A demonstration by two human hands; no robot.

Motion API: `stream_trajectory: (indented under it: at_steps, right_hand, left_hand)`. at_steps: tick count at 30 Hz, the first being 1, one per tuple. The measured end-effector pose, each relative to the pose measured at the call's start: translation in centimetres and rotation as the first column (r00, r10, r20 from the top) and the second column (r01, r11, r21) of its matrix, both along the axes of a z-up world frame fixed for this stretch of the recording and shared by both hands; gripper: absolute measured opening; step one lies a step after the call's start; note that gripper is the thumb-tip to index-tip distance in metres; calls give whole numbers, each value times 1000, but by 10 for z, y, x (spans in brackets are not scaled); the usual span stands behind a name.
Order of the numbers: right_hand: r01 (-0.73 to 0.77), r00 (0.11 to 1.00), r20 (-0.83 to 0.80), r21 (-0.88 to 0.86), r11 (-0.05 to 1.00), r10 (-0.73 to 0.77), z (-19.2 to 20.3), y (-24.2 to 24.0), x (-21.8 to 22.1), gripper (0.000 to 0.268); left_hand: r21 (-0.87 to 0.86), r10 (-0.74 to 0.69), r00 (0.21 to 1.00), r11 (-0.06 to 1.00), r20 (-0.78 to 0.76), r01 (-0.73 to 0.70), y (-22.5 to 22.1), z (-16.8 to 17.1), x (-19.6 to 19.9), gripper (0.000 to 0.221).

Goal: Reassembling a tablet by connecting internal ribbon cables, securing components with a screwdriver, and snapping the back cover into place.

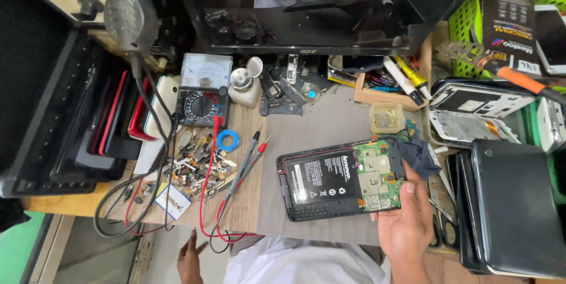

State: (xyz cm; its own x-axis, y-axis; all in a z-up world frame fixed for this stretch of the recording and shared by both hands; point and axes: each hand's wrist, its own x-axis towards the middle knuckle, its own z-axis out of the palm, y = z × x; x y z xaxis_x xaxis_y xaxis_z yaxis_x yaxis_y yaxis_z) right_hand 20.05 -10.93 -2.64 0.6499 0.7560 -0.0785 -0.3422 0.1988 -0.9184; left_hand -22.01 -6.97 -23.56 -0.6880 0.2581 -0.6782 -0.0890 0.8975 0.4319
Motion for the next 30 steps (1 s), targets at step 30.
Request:
stream_trajectory:
  at_steps: [30]
  right_hand:
    - [-118, 986, -139, -168, 979, 95, 55, 9, 25, 55]
  left_hand:
    - [330, -283, -184, 888, 941, 321, 112, 305, 241, 89]
